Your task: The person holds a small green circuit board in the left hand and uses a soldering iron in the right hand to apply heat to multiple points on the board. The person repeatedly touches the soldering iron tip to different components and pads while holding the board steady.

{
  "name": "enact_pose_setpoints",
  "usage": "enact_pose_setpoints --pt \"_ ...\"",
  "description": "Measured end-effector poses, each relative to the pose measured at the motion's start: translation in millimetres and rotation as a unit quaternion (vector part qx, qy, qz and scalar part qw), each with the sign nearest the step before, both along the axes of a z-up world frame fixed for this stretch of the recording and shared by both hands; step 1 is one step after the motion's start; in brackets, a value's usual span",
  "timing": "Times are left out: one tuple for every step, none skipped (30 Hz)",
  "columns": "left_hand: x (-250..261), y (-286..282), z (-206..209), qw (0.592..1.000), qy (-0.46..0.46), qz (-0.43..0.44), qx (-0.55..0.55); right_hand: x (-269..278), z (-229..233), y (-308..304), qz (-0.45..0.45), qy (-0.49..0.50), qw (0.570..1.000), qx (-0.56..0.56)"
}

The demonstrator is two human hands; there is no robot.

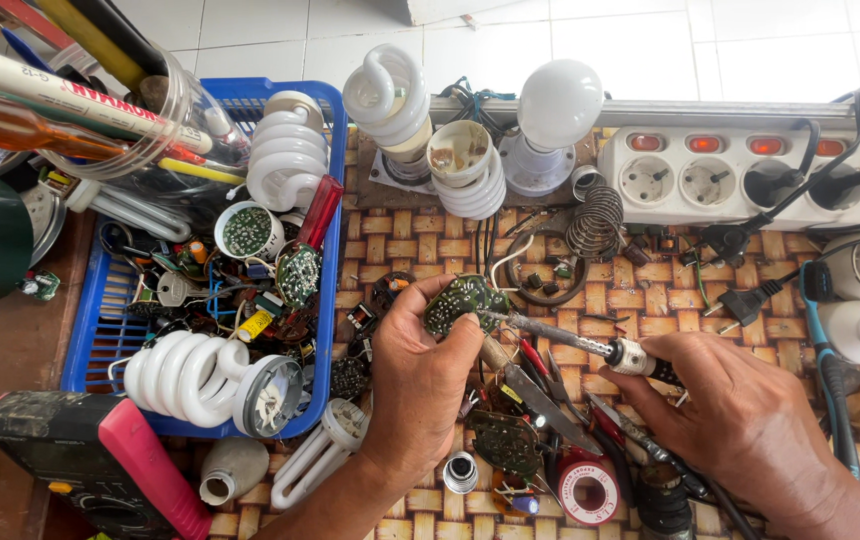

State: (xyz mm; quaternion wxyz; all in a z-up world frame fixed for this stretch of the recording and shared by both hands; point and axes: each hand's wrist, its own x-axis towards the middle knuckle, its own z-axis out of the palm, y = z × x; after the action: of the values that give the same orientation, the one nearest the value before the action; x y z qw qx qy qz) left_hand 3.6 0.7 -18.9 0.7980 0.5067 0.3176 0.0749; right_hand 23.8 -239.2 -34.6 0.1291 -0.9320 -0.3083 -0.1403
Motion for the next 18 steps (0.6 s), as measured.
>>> enact_pose_setpoints --pt "0.4 -0.1 0.7 1.0 0.0 0.0 0.0 -0.2 1.9 1.7 0.0 0.0 1.0 0.0" --pt "0.6 -0.3 1.4 1.0 0.005 0.003 0.007 -0.8 3.8 3.1 0.0 -0.003 1.0 0.003" --pt "0.7 -0.5 2.1 1.0 0.009 0.006 0.014 -1.3 5.7 4.6 0.0 -0.006 1.0 0.005" --pt "0.6 -0.7 1.1 1.0 0.009 0.006 0.014 -2.4 3.8 4.3 0.0 -0.006 1.0 0.005" --pt "0.4 -0.8 0.1 1.0 0.004 0.007 0.019 -3.6 2.0 4.0 -0.006 -0.018 1.0 -0.002" --pt "-0.1 -0.8 -0.8 1.0 0.0 0.009 0.024 -5.0 0.2 3.9 -0.012 -0.03 0.999 -0.01" --pt "-0.1 -0.5 0.1 1.0 -0.001 0.009 0.024 -5.9 -0.3 4.2 -0.012 -0.03 0.999 -0.01" --pt "0.5 -0.1 1.3 1.0 0.008 0.01 0.014 -6.3 -0.7 4.6 -0.013 -0.037 0.999 -0.019" --pt "1.1 0.2 2.4 1.0 0.016 0.01 0.005 -6.7 -1.2 5.1 -0.014 -0.044 0.999 -0.028" --pt "0.4 0.4 1.5 1.0 0.016 0.01 0.004 -7.1 -0.6 5.4 -0.014 -0.043 0.999 -0.028" --pt "-0.3 0.5 0.7 1.0 0.014 0.006 0.012 -7.4 0.0 5.8 -0.01 -0.039 0.999 -0.019" --pt "-0.1 0.8 -0.1 1.0 0.01 0.001 0.02 -7.2 0.6 6.3 -0.006 -0.035 0.999 -0.011" --pt "0.5 0.6 0.4 1.0 0.009 0.001 0.02 -7.5 1.3 7.0 -0.006 -0.036 0.999 -0.01" --pt "0.2 0.5 1.0 1.0 0.006 0.004 0.022 -8.3 2.0 7.6 -0.01 -0.041 0.999 -0.014" --pt "-0.2 0.3 1.6 1.0 0.003 0.008 0.024 -9.1 2.8 8.2 -0.013 -0.045 0.999 -0.018" --pt "0.1 0.0 2.0 1.0 0.002 0.007 0.025 -8.9 3.9 9.3 -0.014 -0.046 0.999 -0.018" --pt "0.3 -0.3 2.3 0.999 0.008 0.011 0.037 -8.7 5.0 10.5 -0.013 -0.052 0.998 -0.017" --pt "-0.6 -1.0 2.5 0.999 0.016 0.016 0.049 -9.2 6.2 11.3 -0.012 -0.056 0.998 -0.018"
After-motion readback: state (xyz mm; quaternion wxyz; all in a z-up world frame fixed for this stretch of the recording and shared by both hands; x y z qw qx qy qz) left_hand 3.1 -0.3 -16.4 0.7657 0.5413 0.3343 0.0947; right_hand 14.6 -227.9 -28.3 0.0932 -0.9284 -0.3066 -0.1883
